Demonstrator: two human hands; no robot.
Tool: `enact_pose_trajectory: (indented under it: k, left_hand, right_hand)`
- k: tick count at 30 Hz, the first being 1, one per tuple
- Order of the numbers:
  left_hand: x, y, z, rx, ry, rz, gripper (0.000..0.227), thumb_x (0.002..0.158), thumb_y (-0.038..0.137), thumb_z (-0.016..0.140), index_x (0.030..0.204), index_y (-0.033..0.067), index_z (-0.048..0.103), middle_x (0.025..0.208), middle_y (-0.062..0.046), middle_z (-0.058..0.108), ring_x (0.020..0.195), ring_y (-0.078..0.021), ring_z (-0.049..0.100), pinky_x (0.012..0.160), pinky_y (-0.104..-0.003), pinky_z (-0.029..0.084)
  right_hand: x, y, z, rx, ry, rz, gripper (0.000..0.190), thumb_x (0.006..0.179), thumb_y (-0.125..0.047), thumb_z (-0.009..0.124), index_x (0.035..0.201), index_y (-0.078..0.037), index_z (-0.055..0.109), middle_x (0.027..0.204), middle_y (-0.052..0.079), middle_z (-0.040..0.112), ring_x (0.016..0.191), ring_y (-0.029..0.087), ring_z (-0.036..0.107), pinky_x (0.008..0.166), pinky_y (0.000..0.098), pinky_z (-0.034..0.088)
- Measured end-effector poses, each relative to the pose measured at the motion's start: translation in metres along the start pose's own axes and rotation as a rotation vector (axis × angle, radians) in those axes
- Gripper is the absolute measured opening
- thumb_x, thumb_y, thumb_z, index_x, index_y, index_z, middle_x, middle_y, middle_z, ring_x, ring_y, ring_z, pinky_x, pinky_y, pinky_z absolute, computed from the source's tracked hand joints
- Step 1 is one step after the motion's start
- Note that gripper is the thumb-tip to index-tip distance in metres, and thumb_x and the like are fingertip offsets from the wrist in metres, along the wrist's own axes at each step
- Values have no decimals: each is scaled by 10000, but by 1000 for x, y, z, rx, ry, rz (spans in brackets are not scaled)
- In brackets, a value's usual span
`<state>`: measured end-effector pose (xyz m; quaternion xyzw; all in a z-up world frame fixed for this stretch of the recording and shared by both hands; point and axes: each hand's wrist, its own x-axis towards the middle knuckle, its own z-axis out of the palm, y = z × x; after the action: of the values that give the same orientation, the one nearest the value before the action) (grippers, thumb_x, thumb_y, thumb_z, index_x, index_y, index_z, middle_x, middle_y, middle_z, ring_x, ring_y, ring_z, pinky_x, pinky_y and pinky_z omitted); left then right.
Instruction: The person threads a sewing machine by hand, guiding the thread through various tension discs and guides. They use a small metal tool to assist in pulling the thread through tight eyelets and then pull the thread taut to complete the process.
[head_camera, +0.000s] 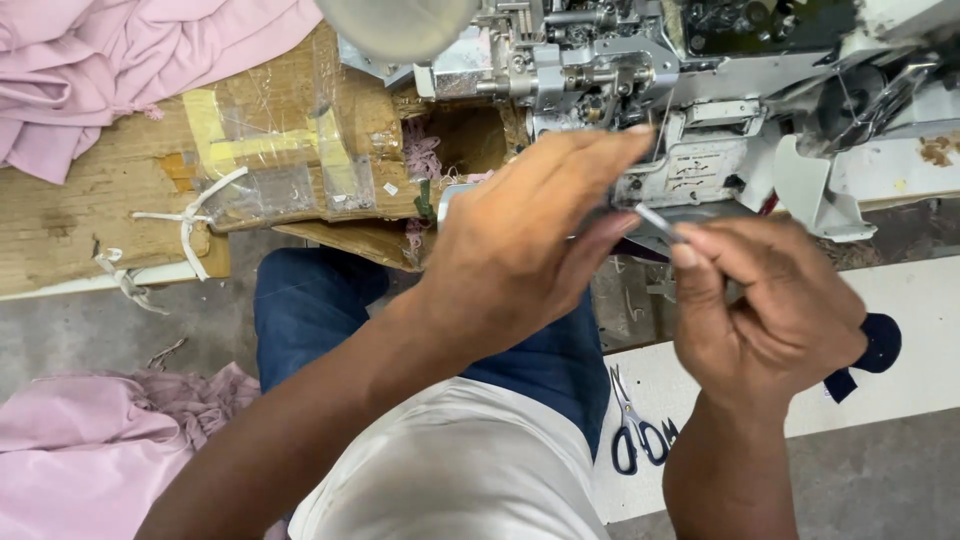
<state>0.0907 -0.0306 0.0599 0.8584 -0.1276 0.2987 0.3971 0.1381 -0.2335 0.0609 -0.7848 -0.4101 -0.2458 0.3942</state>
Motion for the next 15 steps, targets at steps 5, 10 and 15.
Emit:
enact_pose_trajectory:
  k: [5,10,15]
  left_hand:
    - [27,-7,21,-42,46,146,174,1070,77,680,1216,-12,651,1212,-135,650,1076,-268,717,800,-361,673]
    - [5,-32,37,-286,45,240,477,1165,-13,726,1520,156,456,1021,-40,726,880,-180,696,898,-358,639]
    - [3,-11,19,-334,172,137,280,1193,130,602,1453,209,538,991,5,738,691,-78,676,647,-232,662]
  right_hand:
    - [-4,-13,-2,80,10,52,108,1009,13,687,1037,113,715,916,259,717,770,294,681,696,333,539]
    - [-7,-18,-5,125,69,169,132,994,-33,681,1013,97,692,904,258,707,750,238,684,696,284,559]
    - [-2,2,15,493,139,428,326,1014,-316,649,1104,-2,669,931,138,715,546,104,606,472,205,486]
